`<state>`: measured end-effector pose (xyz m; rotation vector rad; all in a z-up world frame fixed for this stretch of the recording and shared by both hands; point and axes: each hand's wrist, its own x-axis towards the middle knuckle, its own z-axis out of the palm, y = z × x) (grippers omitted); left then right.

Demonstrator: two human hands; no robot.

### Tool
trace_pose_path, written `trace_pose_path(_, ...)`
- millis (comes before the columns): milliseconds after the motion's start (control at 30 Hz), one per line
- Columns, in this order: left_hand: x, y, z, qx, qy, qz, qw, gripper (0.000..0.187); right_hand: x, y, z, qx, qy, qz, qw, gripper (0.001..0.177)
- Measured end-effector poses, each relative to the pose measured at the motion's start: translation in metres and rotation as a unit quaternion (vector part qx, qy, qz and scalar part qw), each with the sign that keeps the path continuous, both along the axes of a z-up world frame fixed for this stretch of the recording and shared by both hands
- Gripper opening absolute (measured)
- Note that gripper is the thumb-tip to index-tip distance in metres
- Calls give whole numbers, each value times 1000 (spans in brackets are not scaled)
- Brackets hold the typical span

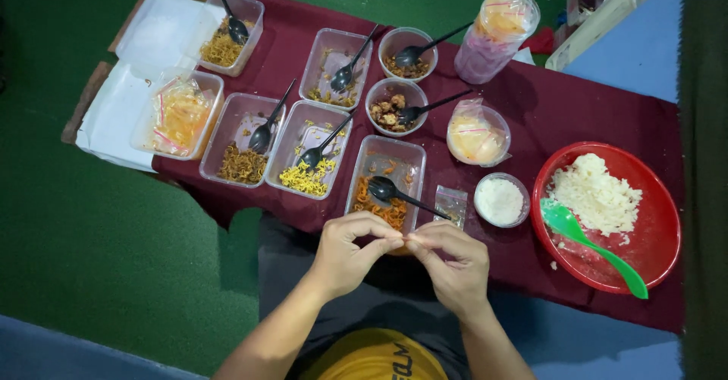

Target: Preparing and packaging food by scooping ingredients, wrapping items in paper, and placing them in boxes.

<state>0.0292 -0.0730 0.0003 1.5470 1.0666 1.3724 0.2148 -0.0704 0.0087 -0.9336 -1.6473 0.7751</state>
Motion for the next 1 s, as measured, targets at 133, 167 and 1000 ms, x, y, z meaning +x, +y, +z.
trace_pose_path(133,0,0,0,5,1,-2,1000,5,2,0,-2,1,1,2,1000,6)
trace_pose_path(167,0,0,0,3,4,-2,1000,4,3,0,-3,0,2,5,1000,6)
trace_pose_path(1000,2,-1,-5,-138,-54,-20,989,9,5,0,-8,-58,-22,-41,997,4)
